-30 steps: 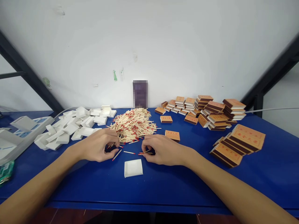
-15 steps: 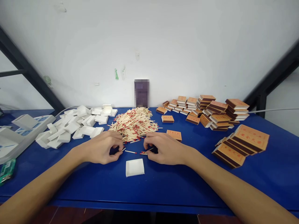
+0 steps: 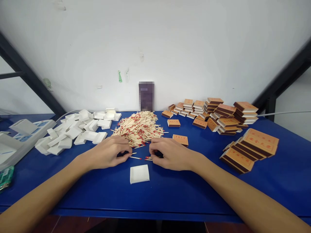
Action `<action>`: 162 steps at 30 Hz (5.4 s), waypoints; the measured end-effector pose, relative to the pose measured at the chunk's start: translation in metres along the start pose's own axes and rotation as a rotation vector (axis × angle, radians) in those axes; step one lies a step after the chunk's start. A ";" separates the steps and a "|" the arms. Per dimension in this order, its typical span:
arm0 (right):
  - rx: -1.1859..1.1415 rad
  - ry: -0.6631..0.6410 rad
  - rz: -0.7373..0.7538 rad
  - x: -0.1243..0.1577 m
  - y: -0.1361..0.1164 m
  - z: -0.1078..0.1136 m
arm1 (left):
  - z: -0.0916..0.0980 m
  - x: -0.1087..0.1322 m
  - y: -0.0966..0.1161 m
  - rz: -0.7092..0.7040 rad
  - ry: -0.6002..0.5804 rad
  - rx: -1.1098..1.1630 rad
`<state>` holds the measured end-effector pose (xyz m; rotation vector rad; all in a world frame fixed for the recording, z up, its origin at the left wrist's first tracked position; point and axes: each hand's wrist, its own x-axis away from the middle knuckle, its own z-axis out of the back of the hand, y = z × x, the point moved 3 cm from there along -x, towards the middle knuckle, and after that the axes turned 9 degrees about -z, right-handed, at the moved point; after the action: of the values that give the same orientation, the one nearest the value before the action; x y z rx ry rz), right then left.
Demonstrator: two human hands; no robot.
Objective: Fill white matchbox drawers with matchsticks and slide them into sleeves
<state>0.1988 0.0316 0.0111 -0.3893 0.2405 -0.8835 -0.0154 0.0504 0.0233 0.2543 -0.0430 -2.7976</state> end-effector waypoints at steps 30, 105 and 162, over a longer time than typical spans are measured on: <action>-0.148 0.133 -0.052 -0.014 0.010 -0.006 | -0.019 -0.019 0.006 0.067 0.123 0.014; -0.197 0.532 -0.104 -0.002 0.005 0.010 | 0.003 -0.003 -0.002 0.039 0.554 -0.029; -0.350 0.435 0.092 -0.014 -0.016 0.001 | -0.004 -0.012 0.025 -0.094 0.397 0.226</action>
<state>0.1791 0.0333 0.0194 -0.5021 0.8155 -0.8290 0.0043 0.0304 0.0234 0.8803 -0.2596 -2.7769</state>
